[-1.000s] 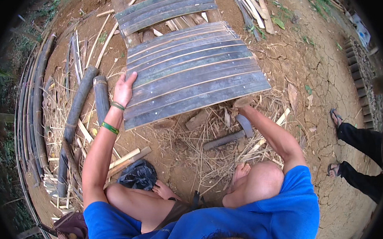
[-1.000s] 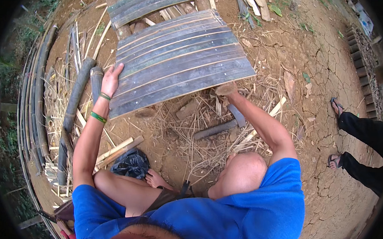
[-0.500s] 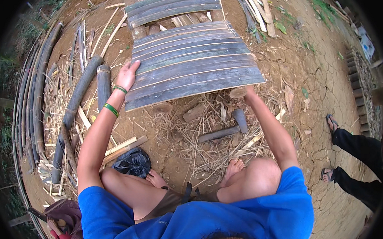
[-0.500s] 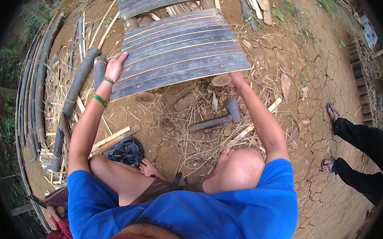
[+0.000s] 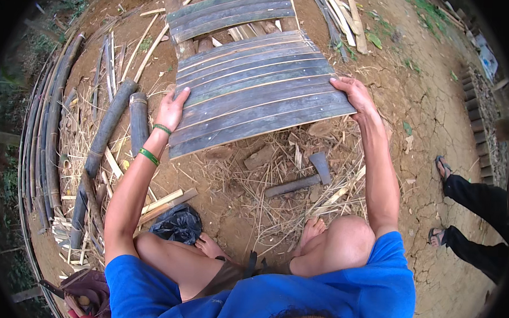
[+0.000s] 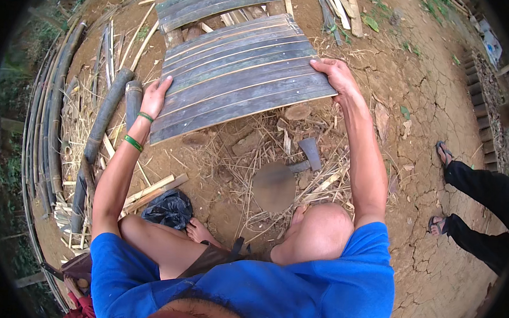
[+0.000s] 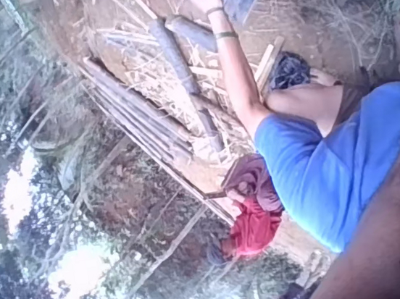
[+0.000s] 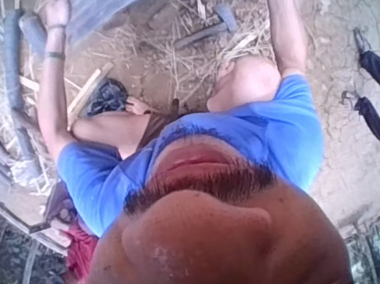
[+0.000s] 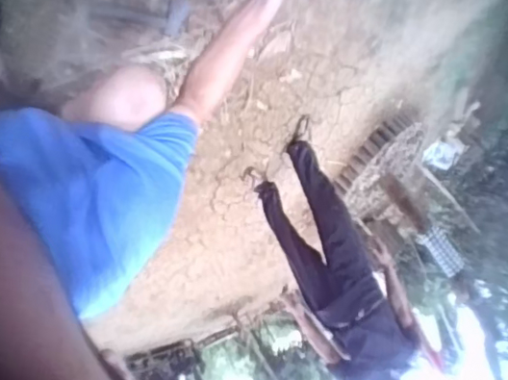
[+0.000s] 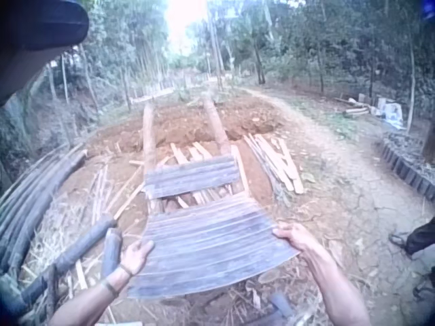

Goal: The person assembles a wooden structure using planks and a machete. They position a plank on a frame, use the machete to split a piece of wood, and then fit the split piece into the structure. Another person assists by holding the structure steady.

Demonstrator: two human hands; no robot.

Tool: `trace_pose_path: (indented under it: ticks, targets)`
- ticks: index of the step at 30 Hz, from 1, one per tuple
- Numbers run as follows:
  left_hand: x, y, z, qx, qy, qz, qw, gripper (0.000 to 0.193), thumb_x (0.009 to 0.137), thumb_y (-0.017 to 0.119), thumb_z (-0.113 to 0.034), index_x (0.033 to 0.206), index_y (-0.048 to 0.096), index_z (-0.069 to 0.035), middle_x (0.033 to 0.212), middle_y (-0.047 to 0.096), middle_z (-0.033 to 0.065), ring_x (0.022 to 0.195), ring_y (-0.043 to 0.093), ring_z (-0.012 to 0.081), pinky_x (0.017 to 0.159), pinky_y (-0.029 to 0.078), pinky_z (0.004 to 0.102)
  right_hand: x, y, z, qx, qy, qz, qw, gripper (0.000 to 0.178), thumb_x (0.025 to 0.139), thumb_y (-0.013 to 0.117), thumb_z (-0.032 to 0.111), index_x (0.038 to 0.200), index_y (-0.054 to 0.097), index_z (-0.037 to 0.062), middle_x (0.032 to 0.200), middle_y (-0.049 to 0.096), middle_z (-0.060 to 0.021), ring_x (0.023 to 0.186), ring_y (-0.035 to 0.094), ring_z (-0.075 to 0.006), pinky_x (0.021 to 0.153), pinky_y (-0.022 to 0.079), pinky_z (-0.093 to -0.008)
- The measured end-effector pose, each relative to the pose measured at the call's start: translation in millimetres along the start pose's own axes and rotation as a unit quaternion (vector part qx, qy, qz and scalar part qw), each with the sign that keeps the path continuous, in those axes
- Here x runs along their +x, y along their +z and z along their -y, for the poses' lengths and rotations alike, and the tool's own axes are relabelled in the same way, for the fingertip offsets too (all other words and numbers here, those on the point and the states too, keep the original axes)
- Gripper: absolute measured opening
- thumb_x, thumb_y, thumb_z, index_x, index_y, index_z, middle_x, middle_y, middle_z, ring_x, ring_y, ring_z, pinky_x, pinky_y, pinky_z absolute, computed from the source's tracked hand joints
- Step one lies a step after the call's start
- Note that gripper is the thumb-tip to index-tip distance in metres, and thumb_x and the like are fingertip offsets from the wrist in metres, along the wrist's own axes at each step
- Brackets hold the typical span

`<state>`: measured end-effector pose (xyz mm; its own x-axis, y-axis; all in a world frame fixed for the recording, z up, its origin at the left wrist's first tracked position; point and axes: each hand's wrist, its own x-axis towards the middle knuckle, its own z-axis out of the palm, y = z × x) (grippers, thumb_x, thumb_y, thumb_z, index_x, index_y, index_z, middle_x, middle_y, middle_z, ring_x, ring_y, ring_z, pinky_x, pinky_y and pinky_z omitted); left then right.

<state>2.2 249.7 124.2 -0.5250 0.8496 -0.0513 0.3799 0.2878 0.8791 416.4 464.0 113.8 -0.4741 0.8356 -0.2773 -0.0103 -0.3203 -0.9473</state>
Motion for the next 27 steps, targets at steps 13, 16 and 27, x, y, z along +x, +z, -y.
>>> trace_pose_path:
  ticks: [13, 16, 27]
  targets:
    - [4, 7, -10, 0.078, 0.017, -0.051, 0.996, 0.067, 0.087, 0.064, -0.048, 0.125, 0.056, 0.007, 0.117, 0.065, 0.0223, 0.11, 0.062, 0.0273, 0.097, 0.044, 0.034, 8, 5, 12, -0.203, 0.005, -0.044, 0.978, 0.035, 0.093, 0.061, 0.029, 0.103, 0.068, -0.004, 0.081, 0.069, -0.0087, 0.069, 0.062, -0.0145, 0.069, 0.048, -0.0317]
    - [-3, 10, -10, 0.065, 0.01, -0.042, 0.997, 0.065, 0.087, 0.064, -0.048, 0.125, 0.056, 0.005, 0.117, 0.065, 0.0216, 0.109, 0.063, 0.0279, 0.096, 0.045, 0.0345, 4, 14, 32, -0.383, -0.01, -0.031, 0.923, 0.04, 0.095, 0.056, 0.032, 0.098, 0.069, -0.0058, 0.079, 0.069, -0.0101, 0.069, 0.061, -0.0165, 0.069, 0.048, -0.0335]
    - [-11, 24, -50, 0.094, -0.006, -0.037, 0.995, 0.055, 0.091, 0.064, -0.037, 0.12, 0.056, 0.008, 0.111, 0.067, 0.0235, 0.104, 0.065, 0.028, 0.092, 0.047, 0.0355, 17, 7, 3, -0.422, -0.065, -0.124, 0.896, 0.048, 0.097, 0.052, 0.037, 0.088, 0.067, -0.0074, 0.066, 0.064, -0.0195, 0.062, 0.063, -0.0262, 0.065, 0.049, -0.0417]
